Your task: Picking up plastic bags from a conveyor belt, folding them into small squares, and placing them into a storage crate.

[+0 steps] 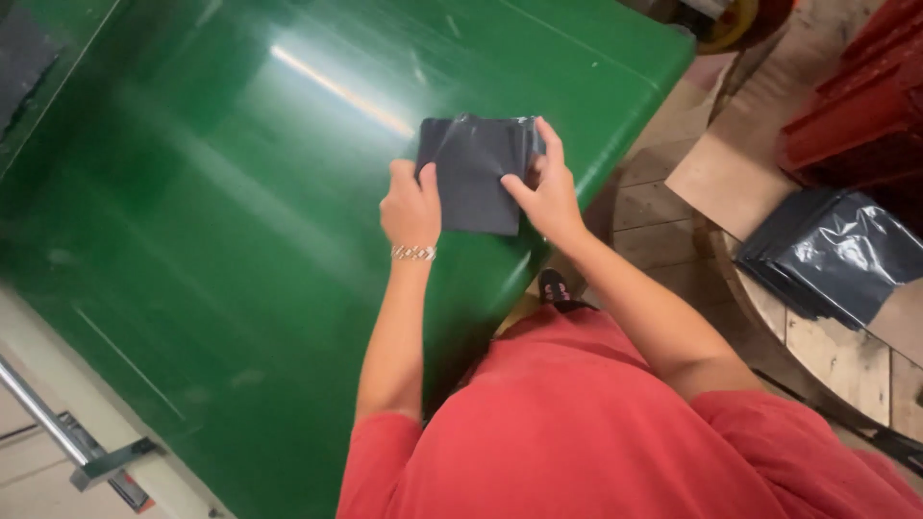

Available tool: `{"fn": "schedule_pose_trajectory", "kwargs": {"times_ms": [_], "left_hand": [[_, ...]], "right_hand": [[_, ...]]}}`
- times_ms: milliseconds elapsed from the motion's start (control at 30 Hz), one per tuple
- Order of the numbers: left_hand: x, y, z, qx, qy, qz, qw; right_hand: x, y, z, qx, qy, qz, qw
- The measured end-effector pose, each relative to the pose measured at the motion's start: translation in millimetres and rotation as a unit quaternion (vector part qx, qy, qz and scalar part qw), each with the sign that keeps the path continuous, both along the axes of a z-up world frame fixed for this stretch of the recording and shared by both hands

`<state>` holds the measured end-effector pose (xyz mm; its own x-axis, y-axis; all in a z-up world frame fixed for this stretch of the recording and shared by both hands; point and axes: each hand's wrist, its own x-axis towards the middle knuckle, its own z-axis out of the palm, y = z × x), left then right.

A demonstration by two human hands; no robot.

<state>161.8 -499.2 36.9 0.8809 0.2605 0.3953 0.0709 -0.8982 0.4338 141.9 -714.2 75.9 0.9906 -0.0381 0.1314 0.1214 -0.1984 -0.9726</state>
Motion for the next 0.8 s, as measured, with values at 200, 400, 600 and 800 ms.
{"fn": "schedule_pose_trajectory", "kwargs": {"times_ms": [200, 400, 600, 800], "left_hand": [[37.3, -44.6, -32.0, 0.022, 0.073, -0.007, 0.997], [41.2, -50.7, -46.4, 0.055, 0.104, 0.028, 0.993], [34.0, -55.6, -36.3, 0.161, 0.047, 0.058, 0.984], [33.1, -77.2, -19.5, 0.177, 0.048, 0.023, 0.983]], "right_hand": [[41.0, -32.7, -60.4, -0.154, 0.058, -0.039, 0.986], [48.7, -33.2, -61.1, -0.217, 0.055, -0.008, 0.975], [50.0, -26.4, -70.3, -0.442, -0.131, -0.041, 0.887], [50.6, -2.1, -75.7, -0.408, -0.318, 0.066, 0.853]]}}
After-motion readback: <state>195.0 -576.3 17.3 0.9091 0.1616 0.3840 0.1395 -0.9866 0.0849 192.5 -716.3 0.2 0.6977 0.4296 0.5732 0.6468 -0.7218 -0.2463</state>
